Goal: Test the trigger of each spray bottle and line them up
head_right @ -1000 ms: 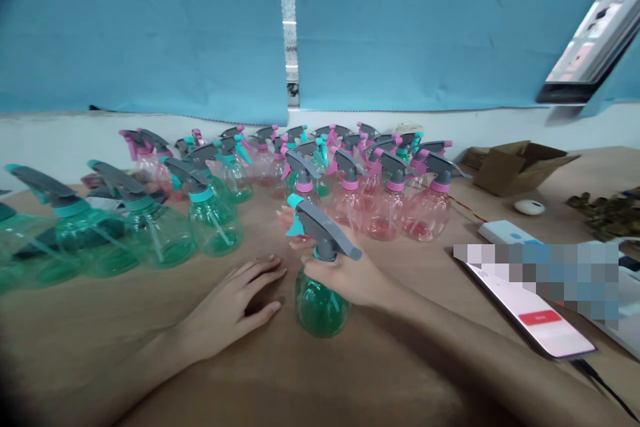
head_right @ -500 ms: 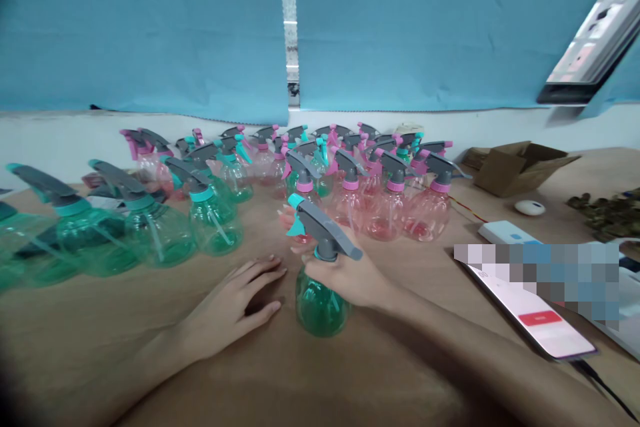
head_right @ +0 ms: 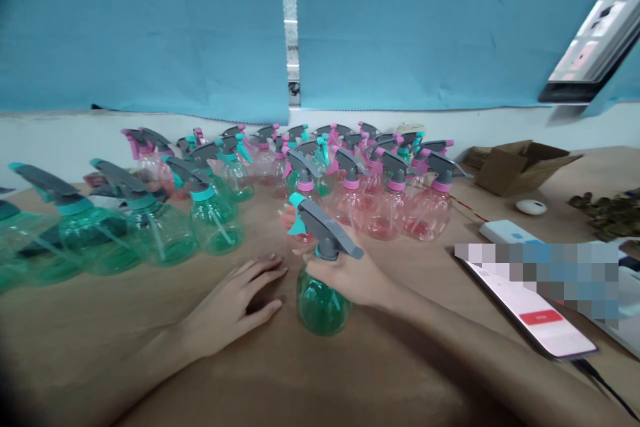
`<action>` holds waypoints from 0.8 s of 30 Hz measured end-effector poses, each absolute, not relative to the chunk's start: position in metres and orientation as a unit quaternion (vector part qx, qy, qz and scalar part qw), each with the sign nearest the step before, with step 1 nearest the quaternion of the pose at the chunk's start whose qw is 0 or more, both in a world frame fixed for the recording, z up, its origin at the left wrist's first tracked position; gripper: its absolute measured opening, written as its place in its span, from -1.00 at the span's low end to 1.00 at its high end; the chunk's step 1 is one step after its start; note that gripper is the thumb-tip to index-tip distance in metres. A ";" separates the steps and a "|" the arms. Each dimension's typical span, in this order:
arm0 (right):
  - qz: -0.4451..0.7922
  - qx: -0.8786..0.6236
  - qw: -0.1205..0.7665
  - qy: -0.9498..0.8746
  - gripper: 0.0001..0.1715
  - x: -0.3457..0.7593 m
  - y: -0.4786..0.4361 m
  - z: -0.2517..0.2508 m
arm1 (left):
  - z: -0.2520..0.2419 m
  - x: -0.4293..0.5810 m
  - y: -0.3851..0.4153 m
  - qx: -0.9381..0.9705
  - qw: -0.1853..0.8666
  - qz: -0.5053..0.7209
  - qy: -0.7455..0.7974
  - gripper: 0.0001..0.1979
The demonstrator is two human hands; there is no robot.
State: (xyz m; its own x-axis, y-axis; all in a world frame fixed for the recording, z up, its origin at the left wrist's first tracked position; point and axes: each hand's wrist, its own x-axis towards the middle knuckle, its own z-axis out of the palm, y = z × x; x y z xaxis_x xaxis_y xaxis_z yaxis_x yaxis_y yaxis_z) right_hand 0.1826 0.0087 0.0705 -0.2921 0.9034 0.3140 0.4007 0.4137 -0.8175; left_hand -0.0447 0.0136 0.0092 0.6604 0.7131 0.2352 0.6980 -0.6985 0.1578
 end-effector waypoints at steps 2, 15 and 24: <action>0.342 -0.431 0.404 -0.731 -0.92 0.182 0.009 0.071 | 0.009 -0.045 0.014 0.911 0.026 0.139 0.388 -0.57; 0.382 -0.420 0.438 -0.697 -0.82 0.182 0.007 0.076 | 0.010 -0.045 0.014 0.911 0.027 0.142 0.387 -0.57; 0.378 -0.435 0.400 -0.713 -0.80 0.179 0.008 0.075 | 0.010 -0.045 0.014 0.911 0.024 0.129 0.391 -0.56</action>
